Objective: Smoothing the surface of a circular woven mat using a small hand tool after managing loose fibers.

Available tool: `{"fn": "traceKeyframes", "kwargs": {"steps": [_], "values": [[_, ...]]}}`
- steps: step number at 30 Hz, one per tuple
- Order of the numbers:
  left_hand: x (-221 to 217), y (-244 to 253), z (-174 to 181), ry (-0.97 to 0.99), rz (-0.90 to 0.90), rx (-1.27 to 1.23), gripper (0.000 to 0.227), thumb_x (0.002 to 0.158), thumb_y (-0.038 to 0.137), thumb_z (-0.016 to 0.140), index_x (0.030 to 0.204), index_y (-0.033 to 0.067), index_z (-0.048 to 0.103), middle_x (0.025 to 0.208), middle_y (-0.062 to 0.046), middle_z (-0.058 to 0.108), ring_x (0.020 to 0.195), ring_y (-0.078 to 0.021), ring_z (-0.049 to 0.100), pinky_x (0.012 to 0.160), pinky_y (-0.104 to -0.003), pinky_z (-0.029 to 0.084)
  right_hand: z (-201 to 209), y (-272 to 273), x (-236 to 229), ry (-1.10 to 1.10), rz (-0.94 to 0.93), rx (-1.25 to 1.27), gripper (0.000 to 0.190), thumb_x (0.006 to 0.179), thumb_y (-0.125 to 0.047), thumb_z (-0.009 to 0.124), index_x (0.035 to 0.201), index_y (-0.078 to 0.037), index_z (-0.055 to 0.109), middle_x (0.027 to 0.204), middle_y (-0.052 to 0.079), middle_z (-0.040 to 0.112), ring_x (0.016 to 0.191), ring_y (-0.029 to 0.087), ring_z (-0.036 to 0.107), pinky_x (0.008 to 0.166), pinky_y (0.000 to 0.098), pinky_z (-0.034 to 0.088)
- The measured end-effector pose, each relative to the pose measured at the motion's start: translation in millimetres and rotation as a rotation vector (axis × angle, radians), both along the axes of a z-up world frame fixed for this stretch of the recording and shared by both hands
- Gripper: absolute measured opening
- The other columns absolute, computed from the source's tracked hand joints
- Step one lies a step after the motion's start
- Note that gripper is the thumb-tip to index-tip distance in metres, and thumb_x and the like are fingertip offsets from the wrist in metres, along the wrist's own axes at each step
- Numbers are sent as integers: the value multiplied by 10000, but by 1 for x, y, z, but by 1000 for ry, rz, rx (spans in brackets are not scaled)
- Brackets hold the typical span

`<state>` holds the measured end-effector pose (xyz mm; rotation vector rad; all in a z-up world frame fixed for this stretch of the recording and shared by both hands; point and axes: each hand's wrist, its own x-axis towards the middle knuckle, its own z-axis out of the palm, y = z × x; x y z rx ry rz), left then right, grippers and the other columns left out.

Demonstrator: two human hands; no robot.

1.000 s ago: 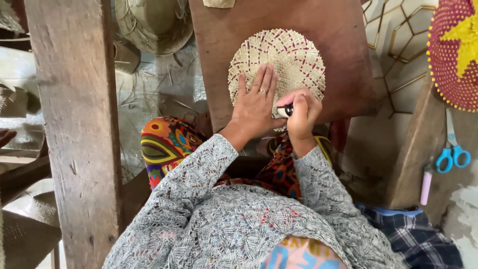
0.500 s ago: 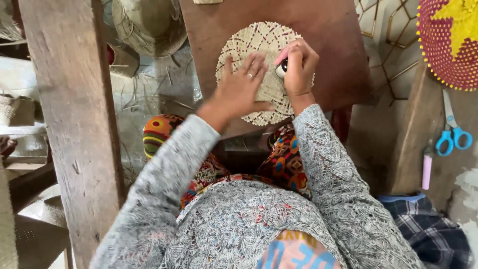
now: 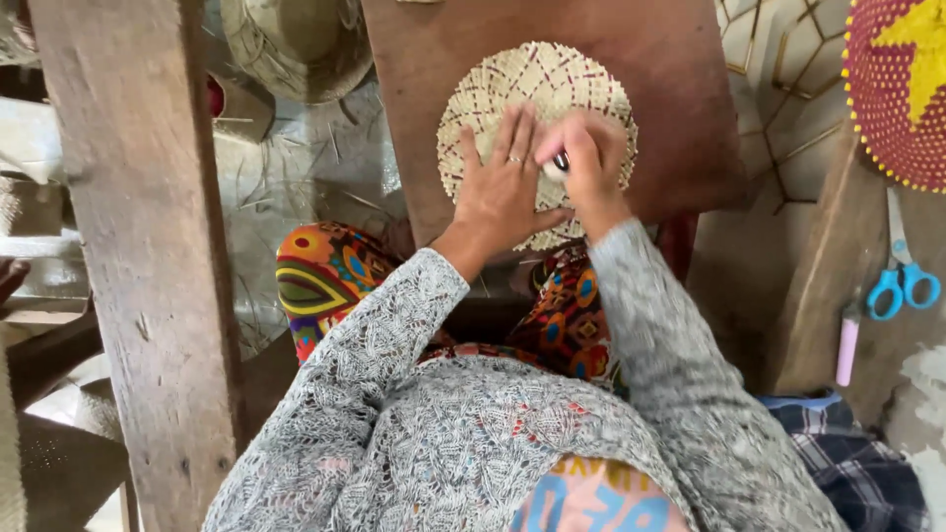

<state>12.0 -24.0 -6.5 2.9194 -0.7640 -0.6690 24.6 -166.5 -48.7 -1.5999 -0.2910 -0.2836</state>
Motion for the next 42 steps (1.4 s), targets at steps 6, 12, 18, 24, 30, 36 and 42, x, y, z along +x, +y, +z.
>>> {"fn": "traceKeyframes", "kwargs": {"steps": [6,12,18,24,30,36,42], "values": [[2,8,-7,9,16,-63,1183,856,861,499,1636,41,153,1718,-148,65,1584,-286,-5,1200,-725,82,-6,-5,-1,-31,10,4,412,989,-156,470,646,-36,666,620,135,673,608,248,656,641,362,529],[5,7,-9,14,7,-92,1199,850,856,523,1635,34,142,1718,-157,44,1585,-281,-18,1230,-683,53,-7,-4,-6,11,36,-29,386,970,-160,488,658,-49,687,626,98,684,602,236,661,636,326,514],[5,11,-11,-8,25,-75,1209,846,858,528,1638,33,137,1720,-142,47,1587,-265,-15,1257,-643,72,8,8,13,-85,1,-19,401,991,-142,498,650,-36,681,619,119,681,609,236,668,666,333,531],[5,11,-16,-9,69,-135,1282,818,857,605,1627,-13,124,1710,-200,26,1589,-326,-11,1269,-617,60,9,-5,-19,27,82,51,344,964,-79,472,676,14,635,593,130,606,517,188,565,595,330,502],[9,11,-2,12,38,-51,1247,840,889,498,1637,1,133,1713,-182,13,1583,-309,-36,1265,-613,58,-19,7,32,-123,5,-30,428,999,-171,479,633,-57,671,609,110,685,594,245,667,640,331,519],[9,14,-9,-6,36,-98,1255,831,874,539,1628,-10,140,1710,-201,43,1585,-336,-5,1253,-622,70,10,2,1,33,95,27,399,976,-164,488,654,-18,672,586,106,646,539,190,616,579,312,483],[13,11,-5,3,2,-45,1252,829,900,474,1631,-2,144,1712,-184,61,1585,-317,-2,1253,-623,78,-4,12,22,30,30,16,450,1003,-209,479,644,-35,688,594,112,618,549,178,540,559,316,435]]}}
